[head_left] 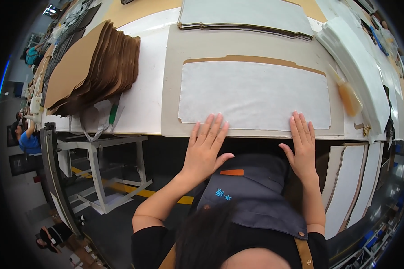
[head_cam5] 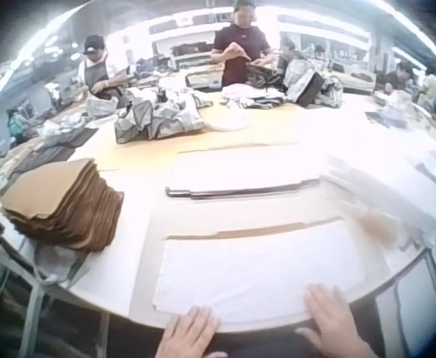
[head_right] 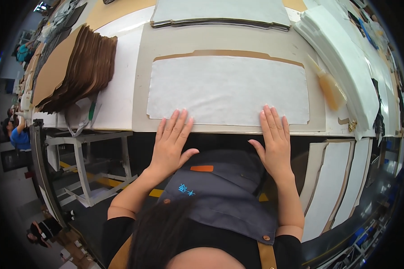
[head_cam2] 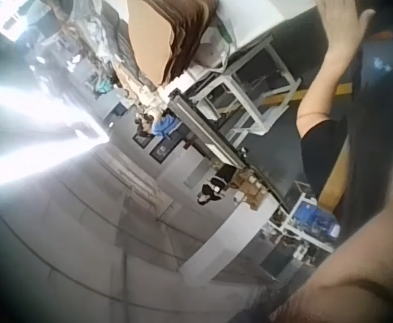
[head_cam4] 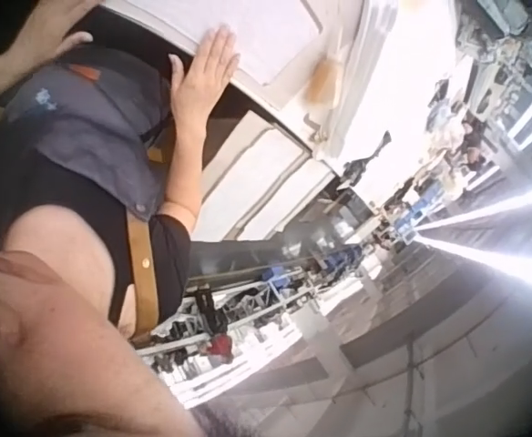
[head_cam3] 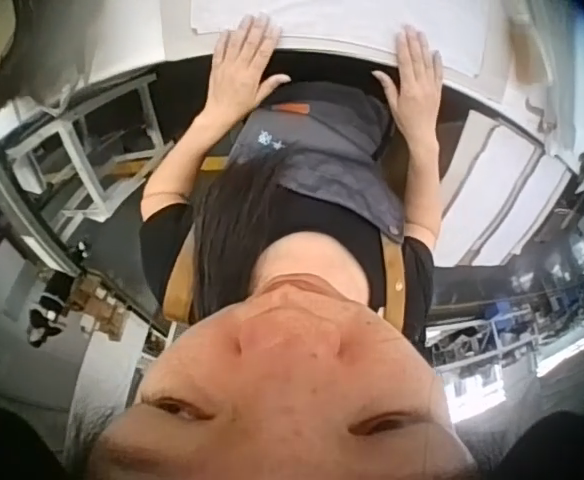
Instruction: Applying adhesive to a leather piece and adhering a white lining material to it.
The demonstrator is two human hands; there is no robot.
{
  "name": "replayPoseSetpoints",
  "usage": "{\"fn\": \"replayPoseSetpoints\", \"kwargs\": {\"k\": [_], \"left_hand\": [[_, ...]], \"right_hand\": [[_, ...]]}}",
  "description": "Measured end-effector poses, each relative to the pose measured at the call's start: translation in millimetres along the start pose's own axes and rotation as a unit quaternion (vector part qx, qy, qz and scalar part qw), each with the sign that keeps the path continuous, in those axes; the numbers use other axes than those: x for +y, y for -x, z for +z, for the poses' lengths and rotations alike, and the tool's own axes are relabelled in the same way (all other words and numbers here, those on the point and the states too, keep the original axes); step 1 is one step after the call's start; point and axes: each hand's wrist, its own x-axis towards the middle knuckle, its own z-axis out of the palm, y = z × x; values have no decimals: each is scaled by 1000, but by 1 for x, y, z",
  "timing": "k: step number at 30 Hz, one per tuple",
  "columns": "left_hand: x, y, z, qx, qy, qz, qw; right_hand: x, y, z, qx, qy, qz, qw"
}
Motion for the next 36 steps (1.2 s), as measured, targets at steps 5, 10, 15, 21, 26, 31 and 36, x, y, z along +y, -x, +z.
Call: {"fn": "replayPoseSetpoints", "kwargs": {"k": [5,10,15,21,26,31,36], "left_hand": [[-34,-1,-19,63,24,-49,996],[-78,-40,-30,32,-95,-14,995],[-127,-79,-38,-31,-227,-141,963],[-142,-110,-18,-50,-174,-129,975],[-185,-138,-33,133,-198,-75,968],[-166,-179,-50,-36,105,-98,989],[-178,-185,-71,-110,194,-120,967]], "right_hand": [[11,4,-7,14,-40,-22,999],[25,-5,-21,62,-56,1,997],[53,-5,-45,99,28,38,994],[63,2,-51,123,26,77,989],[75,4,-50,154,-3,97,983],[85,10,-53,189,-15,151,970],[97,8,-48,194,-83,168,963]]}}
